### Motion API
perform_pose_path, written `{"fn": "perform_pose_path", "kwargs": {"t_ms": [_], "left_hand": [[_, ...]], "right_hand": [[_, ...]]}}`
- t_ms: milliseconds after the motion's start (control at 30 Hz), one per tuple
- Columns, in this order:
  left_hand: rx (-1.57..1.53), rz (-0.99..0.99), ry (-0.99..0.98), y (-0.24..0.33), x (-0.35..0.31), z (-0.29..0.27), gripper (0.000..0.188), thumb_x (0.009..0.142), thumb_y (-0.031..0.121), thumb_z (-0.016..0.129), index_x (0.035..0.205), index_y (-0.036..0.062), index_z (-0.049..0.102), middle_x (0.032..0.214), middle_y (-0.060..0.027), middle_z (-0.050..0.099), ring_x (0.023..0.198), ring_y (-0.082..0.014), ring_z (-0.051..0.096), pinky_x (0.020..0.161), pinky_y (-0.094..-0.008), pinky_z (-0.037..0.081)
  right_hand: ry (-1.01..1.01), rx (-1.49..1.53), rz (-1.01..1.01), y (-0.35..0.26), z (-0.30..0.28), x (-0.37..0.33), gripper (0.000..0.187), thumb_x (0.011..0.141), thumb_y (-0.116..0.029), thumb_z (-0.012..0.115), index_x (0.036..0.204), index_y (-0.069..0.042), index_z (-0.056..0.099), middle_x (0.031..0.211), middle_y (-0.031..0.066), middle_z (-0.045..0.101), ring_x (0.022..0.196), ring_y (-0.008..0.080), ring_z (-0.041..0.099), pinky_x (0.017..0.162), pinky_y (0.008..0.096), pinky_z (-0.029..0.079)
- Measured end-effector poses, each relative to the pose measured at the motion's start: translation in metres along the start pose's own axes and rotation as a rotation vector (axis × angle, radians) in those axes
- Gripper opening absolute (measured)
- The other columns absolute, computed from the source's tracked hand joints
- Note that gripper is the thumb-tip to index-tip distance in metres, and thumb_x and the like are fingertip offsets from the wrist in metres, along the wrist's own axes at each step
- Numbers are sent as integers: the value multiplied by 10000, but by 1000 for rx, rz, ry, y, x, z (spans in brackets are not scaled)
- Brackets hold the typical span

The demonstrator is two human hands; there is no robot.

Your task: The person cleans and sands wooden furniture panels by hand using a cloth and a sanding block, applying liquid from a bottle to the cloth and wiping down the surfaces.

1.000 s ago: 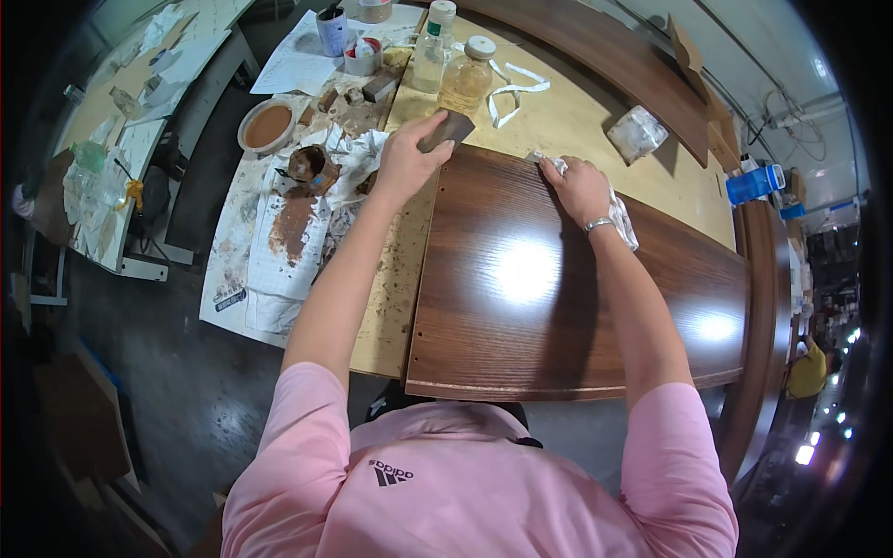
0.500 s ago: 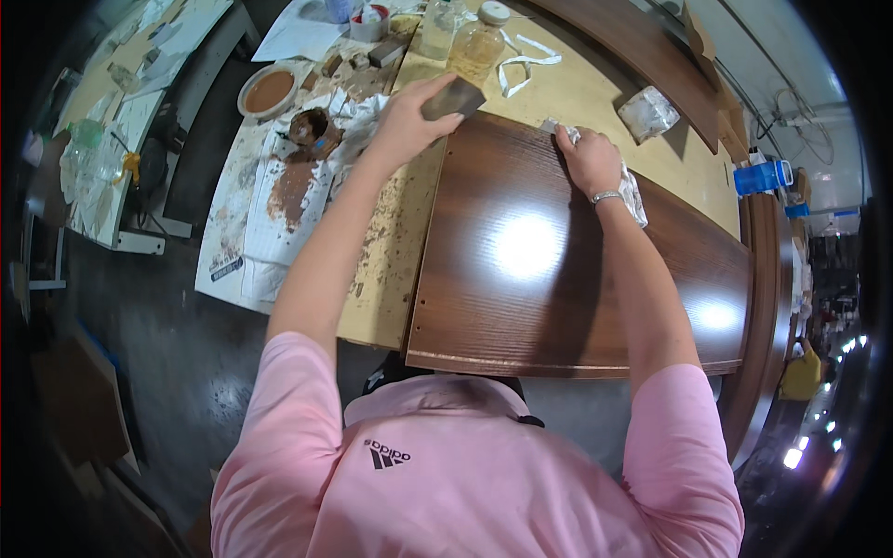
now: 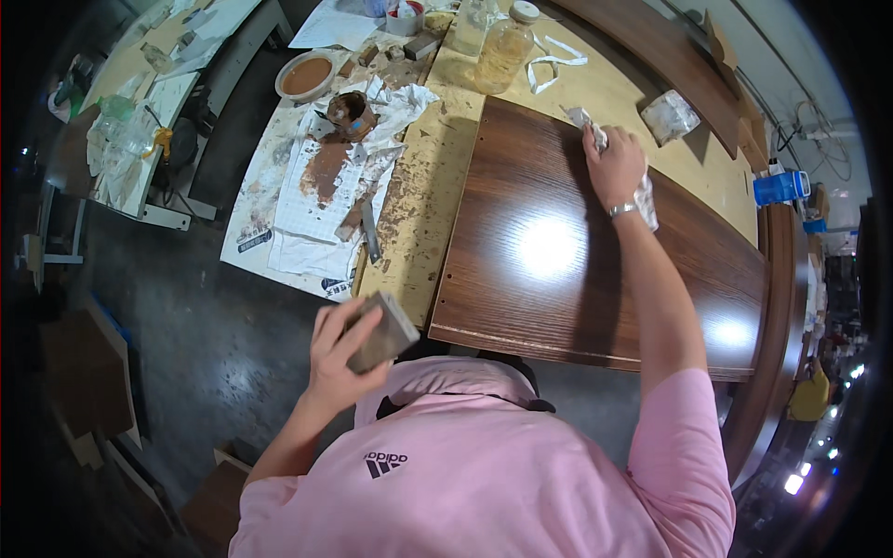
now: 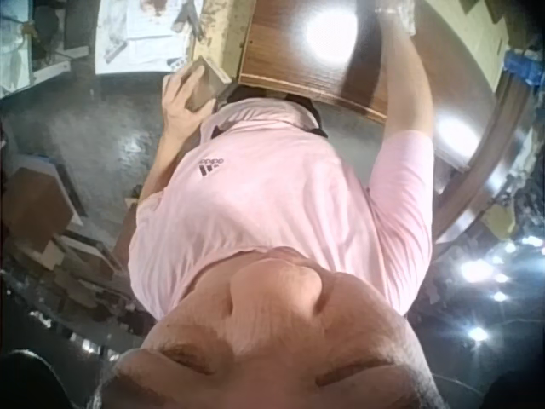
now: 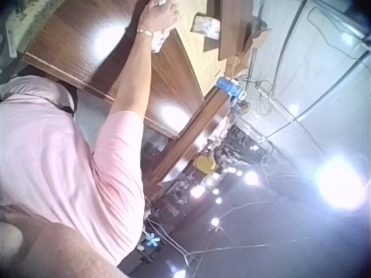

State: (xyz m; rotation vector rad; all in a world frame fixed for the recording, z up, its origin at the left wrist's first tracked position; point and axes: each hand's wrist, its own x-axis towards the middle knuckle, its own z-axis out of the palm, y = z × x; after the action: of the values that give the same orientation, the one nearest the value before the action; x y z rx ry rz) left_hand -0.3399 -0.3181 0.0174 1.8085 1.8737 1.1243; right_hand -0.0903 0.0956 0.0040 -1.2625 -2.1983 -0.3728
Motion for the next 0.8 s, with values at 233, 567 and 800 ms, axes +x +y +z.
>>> {"fn": "perform_pose_path", "kwargs": {"t_ms": [233, 567, 800], "left_hand": [[32, 200, 16, 24, 106, 8, 663, 618, 123, 820, 1235, 45, 590, 1340, -155, 562, 1096, -354, 544, 970, -453, 457], [-30, 528, -336, 70, 186, 83, 809, 693, 396, 821, 1371, 95, 497, 1426, -166, 487, 1371, -377, 384, 1131, -596, 249], [239, 551, -528, 55, 162, 128, 764, 833, 575, 650, 1427, 122, 490, 1544, -156, 371, 1438, -361, 300, 1166, -609, 184]], "right_hand": [[-596, 876, -40, -86, -138, -55, 879, 691, -454, 838, 1407, -60, 514, 1522, 179, 399, 1406, 387, 330, 1156, 499, 286], [-573, 488, -268, -58, -231, -34, 756, 610, -82, 787, 1321, -20, 537, 1270, 183, 591, 1139, 358, 564, 991, 423, 467], [-306, 367, 461, 38, -189, -16, 581, 717, -220, 786, 1245, -42, 624, 1161, 181, 572, 1049, 339, 622, 921, 415, 507]]}}
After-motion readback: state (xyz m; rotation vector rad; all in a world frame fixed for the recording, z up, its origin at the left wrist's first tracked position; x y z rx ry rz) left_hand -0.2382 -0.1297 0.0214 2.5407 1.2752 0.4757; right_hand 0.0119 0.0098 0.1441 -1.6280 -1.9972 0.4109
